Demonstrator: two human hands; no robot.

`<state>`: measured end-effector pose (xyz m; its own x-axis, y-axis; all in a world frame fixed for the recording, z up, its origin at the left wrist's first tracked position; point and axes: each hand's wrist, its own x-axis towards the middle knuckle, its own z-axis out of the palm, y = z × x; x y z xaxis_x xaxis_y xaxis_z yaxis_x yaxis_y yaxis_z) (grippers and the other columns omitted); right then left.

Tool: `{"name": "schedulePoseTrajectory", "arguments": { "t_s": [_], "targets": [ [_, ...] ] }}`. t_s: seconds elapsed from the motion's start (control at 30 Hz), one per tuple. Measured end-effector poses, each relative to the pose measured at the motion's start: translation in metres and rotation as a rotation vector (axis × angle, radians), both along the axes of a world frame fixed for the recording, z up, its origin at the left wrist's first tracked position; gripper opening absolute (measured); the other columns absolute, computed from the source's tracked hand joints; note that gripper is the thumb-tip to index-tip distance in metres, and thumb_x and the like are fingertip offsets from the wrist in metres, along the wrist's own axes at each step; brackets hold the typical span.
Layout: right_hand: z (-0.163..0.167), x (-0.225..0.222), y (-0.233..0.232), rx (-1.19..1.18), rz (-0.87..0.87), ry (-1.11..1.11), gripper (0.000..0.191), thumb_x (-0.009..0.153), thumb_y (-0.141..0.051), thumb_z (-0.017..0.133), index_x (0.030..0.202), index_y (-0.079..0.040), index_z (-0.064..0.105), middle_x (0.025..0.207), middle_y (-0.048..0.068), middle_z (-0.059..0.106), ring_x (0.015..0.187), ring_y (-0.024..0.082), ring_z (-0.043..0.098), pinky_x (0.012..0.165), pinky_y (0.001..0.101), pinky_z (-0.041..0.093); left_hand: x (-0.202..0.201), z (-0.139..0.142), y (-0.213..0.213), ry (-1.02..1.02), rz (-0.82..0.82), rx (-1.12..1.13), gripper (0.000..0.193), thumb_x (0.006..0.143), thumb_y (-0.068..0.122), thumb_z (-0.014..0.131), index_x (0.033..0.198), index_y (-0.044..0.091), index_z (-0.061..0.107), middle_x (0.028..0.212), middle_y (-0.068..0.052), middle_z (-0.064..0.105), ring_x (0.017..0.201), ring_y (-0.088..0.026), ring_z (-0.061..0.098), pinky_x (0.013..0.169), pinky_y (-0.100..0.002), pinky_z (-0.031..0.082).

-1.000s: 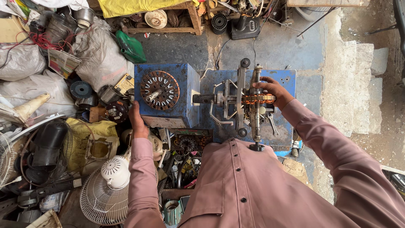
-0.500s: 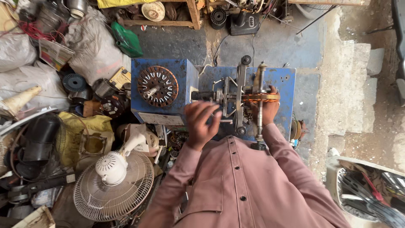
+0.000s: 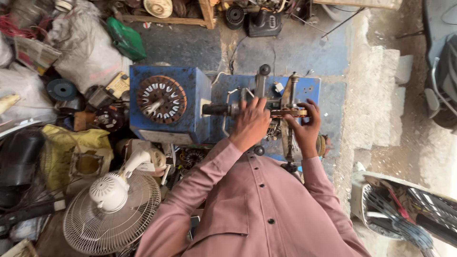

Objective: The person operates a blue motor winding machine, rotating the handle to wind copper wire onto a stator core. The person repeatedly adjusts the wire and the machine's guide to maintain consistent winding.

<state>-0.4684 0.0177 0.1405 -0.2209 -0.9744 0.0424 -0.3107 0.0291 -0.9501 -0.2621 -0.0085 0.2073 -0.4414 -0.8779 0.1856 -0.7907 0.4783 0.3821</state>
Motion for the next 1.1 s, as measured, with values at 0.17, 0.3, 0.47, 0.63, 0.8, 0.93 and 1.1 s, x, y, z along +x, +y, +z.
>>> {"name": "schedulePoseTrajectory", "arguments": {
  "t_s": [0.17,0.3,0.47,0.63,0.8,0.93,1.1],
  "targets": [
    [-0.044,-0.033,0.008,0.04,0.087,-0.645,0.058,0.088,-0.023,0.085,0.135,-0.003,0.058,0.154,0.012,0.052,0.13,0.021,0.06,0.109,0.034,0.053,-0.021,-0.014,0.024,0.153,-0.072,0.244,0.015,0.093,0.02,0.067,0.084,0.01,0.074,0.078,-0.005,0.072,0.086,-0.024,0.061,0.088,-0.047,0.039],
    [-0.042,-0.029,0.013,0.007,0.072,-0.523,0.064,0.091,-0.023,0.084,0.143,-0.004,0.052,0.153,0.011,0.051,0.144,0.023,0.051,0.116,0.0353,0.046,-0.034,-0.022,0.029,0.303,-0.041,0.213,0.02,0.1,0.022,0.066,0.085,0.01,0.07,0.069,-0.007,0.067,0.067,-0.024,0.06,0.076,-0.044,0.039],
    [0.002,-0.027,0.009,-0.193,0.132,-0.046,0.054,0.093,-0.017,0.082,0.138,-0.001,0.057,0.155,0.013,0.049,0.146,0.027,0.048,0.122,0.0375,0.041,-0.045,-0.024,0.017,0.351,0.067,0.172,0.02,0.098,0.023,0.067,0.084,0.009,0.065,0.068,-0.009,0.066,0.068,-0.027,0.063,0.072,-0.044,0.042],
    [0.024,-0.038,-0.008,-0.014,0.297,0.085,0.032,0.091,-0.02,0.078,0.115,0.0,0.072,0.147,0.014,0.06,0.103,0.017,0.067,0.105,0.0338,0.052,-0.048,-0.032,0.018,0.354,0.035,0.205,0.019,0.098,0.022,0.067,0.085,0.008,0.066,0.064,-0.009,0.066,0.064,-0.028,0.064,0.069,-0.045,0.042],
    [0.027,-0.046,-0.025,0.137,0.43,-0.113,0.027,0.091,-0.018,0.076,0.114,-0.004,0.073,0.149,0.017,0.056,0.106,0.018,0.063,0.088,0.0276,0.053,-0.045,-0.047,0.03,0.027,-0.196,0.266,0.014,0.096,0.007,0.06,0.087,0.011,0.07,0.064,-0.008,0.066,0.063,-0.023,0.066,0.073,-0.042,0.045],
    [0.024,-0.029,0.003,-0.315,0.136,0.387,0.038,0.087,-0.012,0.08,0.123,-0.002,0.07,0.14,0.02,0.057,0.123,0.033,0.061,0.103,0.0374,0.056,-0.038,-0.045,0.039,-0.058,-0.237,0.104,0.012,0.088,0.009,0.062,0.083,0.014,0.072,0.071,-0.005,0.067,0.07,-0.023,0.066,0.081,-0.044,0.044],
    [0.015,-0.003,0.037,-0.276,0.189,0.648,0.027,0.089,-0.008,0.083,0.114,-0.016,0.078,0.092,0.008,0.063,0.083,0.027,0.06,0.069,0.0408,0.048,-0.025,-0.023,0.026,-0.117,-0.267,0.046,0.016,0.085,0.011,0.062,0.073,0.016,0.072,0.076,-0.004,0.067,0.079,-0.021,0.066,0.085,-0.047,0.04]
  ]
}}
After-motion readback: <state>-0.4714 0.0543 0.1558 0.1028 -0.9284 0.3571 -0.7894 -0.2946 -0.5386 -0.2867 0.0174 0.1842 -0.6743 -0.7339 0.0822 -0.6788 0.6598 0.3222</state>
